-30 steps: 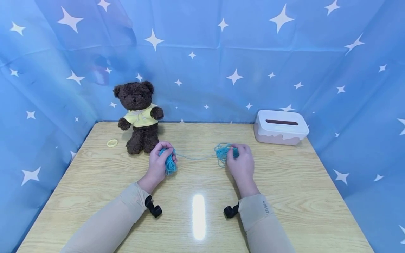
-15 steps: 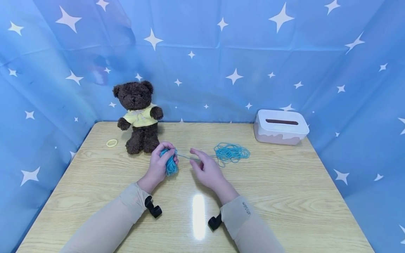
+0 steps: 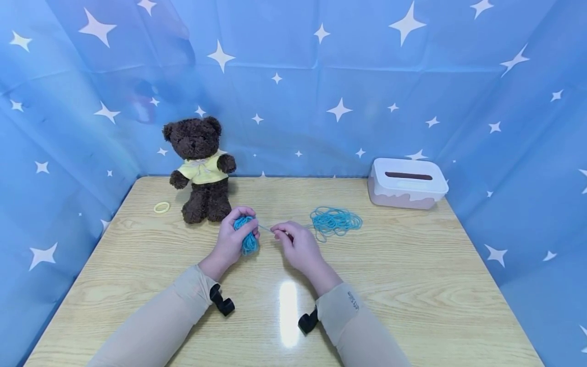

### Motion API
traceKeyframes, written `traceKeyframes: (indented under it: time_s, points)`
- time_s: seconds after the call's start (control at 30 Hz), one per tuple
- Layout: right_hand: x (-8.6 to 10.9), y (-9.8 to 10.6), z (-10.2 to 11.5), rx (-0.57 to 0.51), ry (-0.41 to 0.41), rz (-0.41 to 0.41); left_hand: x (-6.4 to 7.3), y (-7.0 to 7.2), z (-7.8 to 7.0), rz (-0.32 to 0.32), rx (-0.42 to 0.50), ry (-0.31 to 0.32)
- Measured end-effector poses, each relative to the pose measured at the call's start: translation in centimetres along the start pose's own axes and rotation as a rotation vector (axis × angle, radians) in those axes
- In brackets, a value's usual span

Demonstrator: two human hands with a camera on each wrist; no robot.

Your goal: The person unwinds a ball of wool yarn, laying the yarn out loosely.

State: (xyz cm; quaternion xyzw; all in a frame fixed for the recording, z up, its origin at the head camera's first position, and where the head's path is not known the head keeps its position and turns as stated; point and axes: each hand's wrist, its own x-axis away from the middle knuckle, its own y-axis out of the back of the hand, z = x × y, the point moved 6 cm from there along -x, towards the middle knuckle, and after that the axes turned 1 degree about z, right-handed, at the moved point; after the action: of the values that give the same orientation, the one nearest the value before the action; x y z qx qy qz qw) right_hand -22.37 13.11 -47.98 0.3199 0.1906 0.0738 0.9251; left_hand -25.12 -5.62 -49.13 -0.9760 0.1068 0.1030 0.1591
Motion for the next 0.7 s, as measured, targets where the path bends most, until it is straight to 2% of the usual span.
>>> traceKeyframes:
  time_s: [0.4,0.57,0.7]
  points:
    - [-0.09,0.07,-0.4,0.104,0.083,0.089,-0.04,0.16,0.0,-0.018,0.006,0.006]
    - [0.03,0.27,-0.23,0.091,0.081,0.065,-0.04,0.16,-0.13,-0.025,-0.004,0.006]
    - [0.08,0.7,-0.39,0.057,0.055,0.001,-0.04,0.19,-0.12,-0.032,-0.003,0.012]
